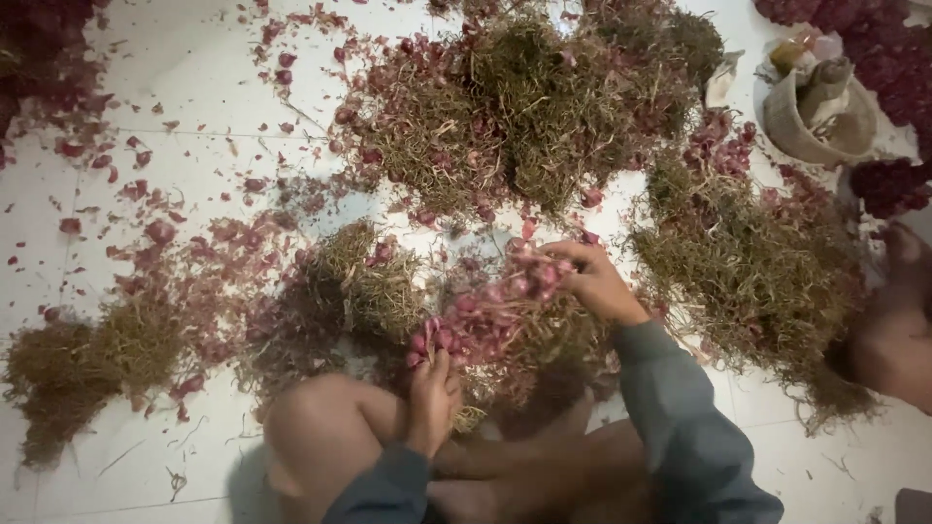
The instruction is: Manually cleaning shallots by removing dried stalks and outer skins while sitting on the floor.
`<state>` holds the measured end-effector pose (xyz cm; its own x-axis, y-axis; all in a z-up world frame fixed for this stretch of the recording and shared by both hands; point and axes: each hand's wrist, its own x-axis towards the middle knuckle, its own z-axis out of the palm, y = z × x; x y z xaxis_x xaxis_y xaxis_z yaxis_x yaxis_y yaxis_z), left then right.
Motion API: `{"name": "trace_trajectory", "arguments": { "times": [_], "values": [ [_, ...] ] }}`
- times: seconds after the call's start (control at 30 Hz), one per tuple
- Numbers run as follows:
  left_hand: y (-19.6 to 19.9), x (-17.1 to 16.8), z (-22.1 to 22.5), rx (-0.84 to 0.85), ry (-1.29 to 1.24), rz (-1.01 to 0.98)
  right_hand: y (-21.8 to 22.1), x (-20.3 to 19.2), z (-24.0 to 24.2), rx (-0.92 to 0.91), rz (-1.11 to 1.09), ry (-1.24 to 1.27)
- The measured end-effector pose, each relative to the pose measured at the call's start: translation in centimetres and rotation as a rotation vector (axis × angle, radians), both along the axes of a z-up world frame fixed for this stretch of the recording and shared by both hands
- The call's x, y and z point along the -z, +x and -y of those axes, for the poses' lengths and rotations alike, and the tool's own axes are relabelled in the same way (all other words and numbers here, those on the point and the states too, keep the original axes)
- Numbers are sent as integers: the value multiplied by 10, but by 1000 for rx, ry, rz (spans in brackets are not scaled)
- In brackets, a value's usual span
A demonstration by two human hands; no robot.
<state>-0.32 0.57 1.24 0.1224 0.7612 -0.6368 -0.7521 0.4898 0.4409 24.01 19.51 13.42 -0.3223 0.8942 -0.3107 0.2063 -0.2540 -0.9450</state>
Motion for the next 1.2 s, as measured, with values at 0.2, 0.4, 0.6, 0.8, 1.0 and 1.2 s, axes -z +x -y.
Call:
{"name": "trace_trajectory", "arguments": {
  "times": [0.2,0.4,0.6,0.8,1.0,1.2],
  "values": [
    [2,23,1,-71,3,-18,19,86,1,-136,912,71],
    [-1,7,-1,-42,28,-102,22,79,7,-65,1159,744],
    [4,22,-1,-61,29,-135,-45,57,15,-187,724,865],
    [-2,-10,-8,-114,-120,-42,-79,139,30,-576,1063,800],
    [-4,1,-4,-76,-45,-101,-62,118,12,-180,512,667],
    [2,3,-5,-60,-68,-109,-53,74,13,-120,573,689]
  ]
}}
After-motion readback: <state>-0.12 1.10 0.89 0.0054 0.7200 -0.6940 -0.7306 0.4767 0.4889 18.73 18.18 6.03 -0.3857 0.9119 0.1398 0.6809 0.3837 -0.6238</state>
